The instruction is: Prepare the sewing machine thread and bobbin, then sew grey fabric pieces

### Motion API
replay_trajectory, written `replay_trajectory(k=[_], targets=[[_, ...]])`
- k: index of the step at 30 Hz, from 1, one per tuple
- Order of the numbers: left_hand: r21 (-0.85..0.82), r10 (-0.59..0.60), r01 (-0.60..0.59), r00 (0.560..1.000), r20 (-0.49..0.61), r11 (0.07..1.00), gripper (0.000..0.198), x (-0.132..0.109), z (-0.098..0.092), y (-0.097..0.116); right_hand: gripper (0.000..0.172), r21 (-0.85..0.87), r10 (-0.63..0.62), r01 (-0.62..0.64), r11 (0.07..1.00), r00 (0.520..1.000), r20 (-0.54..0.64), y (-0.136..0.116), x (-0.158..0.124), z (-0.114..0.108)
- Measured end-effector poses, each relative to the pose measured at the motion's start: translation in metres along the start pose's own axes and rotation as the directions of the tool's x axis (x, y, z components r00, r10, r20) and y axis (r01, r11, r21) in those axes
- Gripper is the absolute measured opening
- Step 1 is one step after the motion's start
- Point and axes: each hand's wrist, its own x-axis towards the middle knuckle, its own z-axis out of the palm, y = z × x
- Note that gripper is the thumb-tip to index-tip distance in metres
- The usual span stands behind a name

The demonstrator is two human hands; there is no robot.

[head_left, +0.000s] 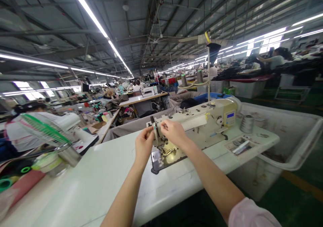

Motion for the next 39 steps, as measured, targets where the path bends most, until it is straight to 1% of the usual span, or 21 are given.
replay_trajectory(k=[12, 20, 26, 32, 39], targets=[[0.028, 0.03, -0.03, 0.999, 0.012, 0.999, 0.038, 0.0026, 0.0006, 0.0018, 0.016, -0.019, 0.026, -0.025, 1.0, 0.998, 0.059, -0.0056, 0.0028, 0.001], [0.042, 0.03, -0.031, 0.999, 0.016, 0.999, 0.037, 0.0027, -0.0005, 0.0013, 0.016, -0.079, 0.016, -0.015, 0.997, 1.0, 0.016, 0.0001, 0.0007, 0.0022], [0.05, 0.016, -0.017, 1.0, 0.015, 0.999, 0.037, 0.0018, 0.001, 0.001, 0.015, -0.099, 0.0, 0.003, 0.995, 1.0, 0.029, -0.0012, 0.0016, -0.001], [0.068, 0.014, -0.015, 1.0, 0.021, 0.998, 0.038, 0.0021, 0.0004, 0.0006, 0.014, -0.085, -0.012, 0.016, 0.996, 0.999, 0.048, -0.0033, 0.0025, -0.0005], [0.098, 0.06, -0.062, 0.998, 0.026, 0.993, 0.036, 0.0056, 0.002, -0.0012, 0.012, -0.058, -0.008, 0.011, 0.998, 0.999, 0.043, -0.0051, 0.0025, 0.0008]])
